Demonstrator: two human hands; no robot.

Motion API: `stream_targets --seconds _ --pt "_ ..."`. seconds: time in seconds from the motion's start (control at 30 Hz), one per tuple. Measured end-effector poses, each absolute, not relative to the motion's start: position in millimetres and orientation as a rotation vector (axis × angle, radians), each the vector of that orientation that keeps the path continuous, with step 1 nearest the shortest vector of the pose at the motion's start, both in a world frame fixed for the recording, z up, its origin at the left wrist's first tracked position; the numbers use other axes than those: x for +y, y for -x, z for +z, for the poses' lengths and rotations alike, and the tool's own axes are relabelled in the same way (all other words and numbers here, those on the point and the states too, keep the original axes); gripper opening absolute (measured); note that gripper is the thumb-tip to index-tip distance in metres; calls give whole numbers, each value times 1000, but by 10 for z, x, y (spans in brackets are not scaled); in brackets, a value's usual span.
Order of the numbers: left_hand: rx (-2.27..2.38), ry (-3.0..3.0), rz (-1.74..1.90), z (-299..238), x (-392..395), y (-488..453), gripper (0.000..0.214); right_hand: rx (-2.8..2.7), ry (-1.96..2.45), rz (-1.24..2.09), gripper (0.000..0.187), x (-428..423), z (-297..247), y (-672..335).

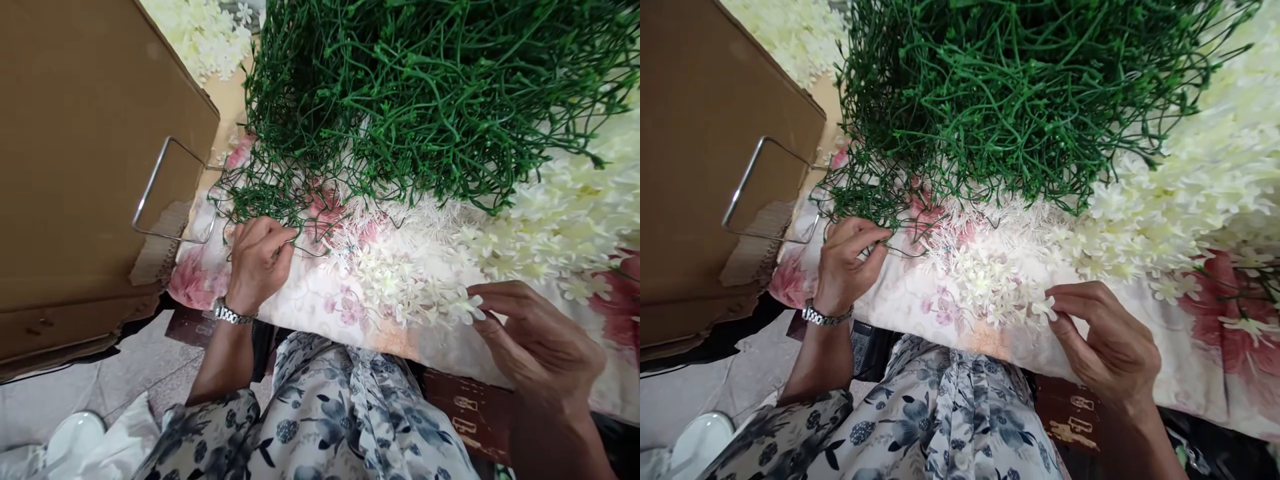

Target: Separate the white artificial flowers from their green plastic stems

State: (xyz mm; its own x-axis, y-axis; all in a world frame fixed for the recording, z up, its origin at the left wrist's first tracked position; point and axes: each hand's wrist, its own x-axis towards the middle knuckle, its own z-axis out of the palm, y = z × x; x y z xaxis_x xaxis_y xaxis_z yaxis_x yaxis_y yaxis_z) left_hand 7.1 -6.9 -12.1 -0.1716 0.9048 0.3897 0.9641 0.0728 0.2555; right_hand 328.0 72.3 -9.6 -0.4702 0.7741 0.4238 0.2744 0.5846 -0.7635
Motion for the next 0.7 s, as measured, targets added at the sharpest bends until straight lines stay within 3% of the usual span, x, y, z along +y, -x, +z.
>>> stream_targets --seconds 0.13,0.3,0.7 --pt "-2290 1920 -832 -82 -57 -157 19 -2069 771 755 25 735 -115 -3279" --pt "-2355 1782 -654 -80 45 -223 14 -2097 829 712 31 720 -110 -3278" --pt "-2627 1651 -1009 146 -93 -61 14 -2109 812 644 31 717 -159 -3306"
